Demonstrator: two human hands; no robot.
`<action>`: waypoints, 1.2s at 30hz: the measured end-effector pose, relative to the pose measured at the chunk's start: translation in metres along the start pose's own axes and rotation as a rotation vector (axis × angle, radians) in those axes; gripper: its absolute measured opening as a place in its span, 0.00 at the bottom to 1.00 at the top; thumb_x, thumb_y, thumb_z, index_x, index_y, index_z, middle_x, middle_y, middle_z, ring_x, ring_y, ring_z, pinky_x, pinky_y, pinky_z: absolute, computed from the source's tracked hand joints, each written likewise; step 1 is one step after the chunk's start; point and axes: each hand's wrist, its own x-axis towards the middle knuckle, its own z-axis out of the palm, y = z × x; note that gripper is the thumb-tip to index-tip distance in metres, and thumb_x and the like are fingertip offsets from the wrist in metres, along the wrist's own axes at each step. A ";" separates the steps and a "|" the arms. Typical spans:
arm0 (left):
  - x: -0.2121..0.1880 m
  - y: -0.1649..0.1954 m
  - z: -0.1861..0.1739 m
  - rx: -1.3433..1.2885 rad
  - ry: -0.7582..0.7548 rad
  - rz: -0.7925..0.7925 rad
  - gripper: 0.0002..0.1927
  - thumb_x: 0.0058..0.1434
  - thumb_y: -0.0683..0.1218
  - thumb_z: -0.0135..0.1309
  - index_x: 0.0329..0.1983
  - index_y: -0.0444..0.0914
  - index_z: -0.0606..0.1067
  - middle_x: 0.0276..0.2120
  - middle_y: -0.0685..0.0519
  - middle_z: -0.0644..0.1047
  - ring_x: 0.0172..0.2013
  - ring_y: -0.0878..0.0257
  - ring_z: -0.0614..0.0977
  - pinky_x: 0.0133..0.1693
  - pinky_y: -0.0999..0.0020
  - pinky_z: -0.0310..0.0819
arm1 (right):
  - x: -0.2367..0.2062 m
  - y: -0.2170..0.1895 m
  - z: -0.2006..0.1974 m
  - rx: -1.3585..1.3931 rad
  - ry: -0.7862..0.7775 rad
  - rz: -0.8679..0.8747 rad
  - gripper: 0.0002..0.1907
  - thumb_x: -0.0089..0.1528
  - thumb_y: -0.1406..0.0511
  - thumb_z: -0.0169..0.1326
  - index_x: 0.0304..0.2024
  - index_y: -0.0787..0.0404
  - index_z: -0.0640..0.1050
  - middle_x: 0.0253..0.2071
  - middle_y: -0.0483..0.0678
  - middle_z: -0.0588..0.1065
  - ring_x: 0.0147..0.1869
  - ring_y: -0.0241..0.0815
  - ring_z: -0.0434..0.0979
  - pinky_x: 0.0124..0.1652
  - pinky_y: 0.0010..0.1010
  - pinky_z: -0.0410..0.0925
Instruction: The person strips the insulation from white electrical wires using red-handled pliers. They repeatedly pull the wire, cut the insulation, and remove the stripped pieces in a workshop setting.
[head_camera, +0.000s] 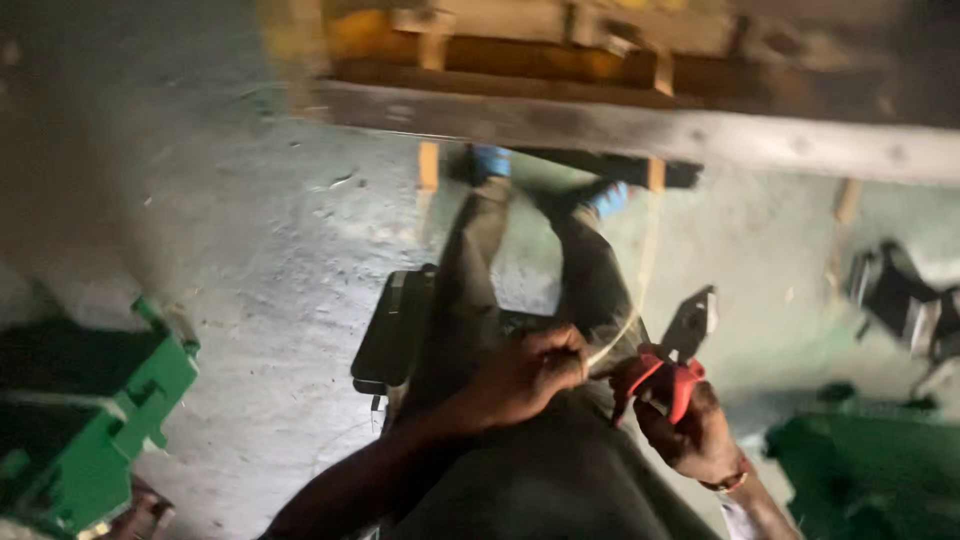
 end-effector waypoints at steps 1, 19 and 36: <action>-0.001 0.007 0.012 -0.032 -0.083 -0.039 0.08 0.65 0.46 0.49 0.41 0.37 0.73 0.31 0.53 0.77 0.33 0.66 0.77 0.38 0.69 0.73 | -0.021 0.014 -0.016 -0.133 0.055 -0.088 0.26 0.63 0.63 0.55 0.60 0.71 0.71 0.40 0.52 0.77 0.28 0.35 0.72 0.28 0.25 0.63; 0.096 -0.001 0.244 0.524 -0.299 0.279 0.05 0.67 0.41 0.55 0.41 0.34 0.73 0.51 0.45 0.75 0.49 0.54 0.80 0.50 0.64 0.78 | -0.168 0.146 -0.142 0.847 0.082 -0.193 0.26 0.68 0.63 0.57 0.70 0.51 0.74 0.54 0.73 0.73 0.58 0.67 0.69 0.56 0.55 0.65; 0.119 -0.042 0.273 0.488 -0.262 -0.149 0.02 0.63 0.35 0.54 0.38 0.30 0.76 0.45 0.47 0.79 0.37 0.63 0.84 0.37 0.71 0.82 | -0.167 0.022 -0.130 -1.107 0.637 -0.607 0.32 0.43 0.77 0.56 0.52 0.59 0.78 0.70 0.67 0.57 0.73 0.62 0.61 0.71 0.54 0.49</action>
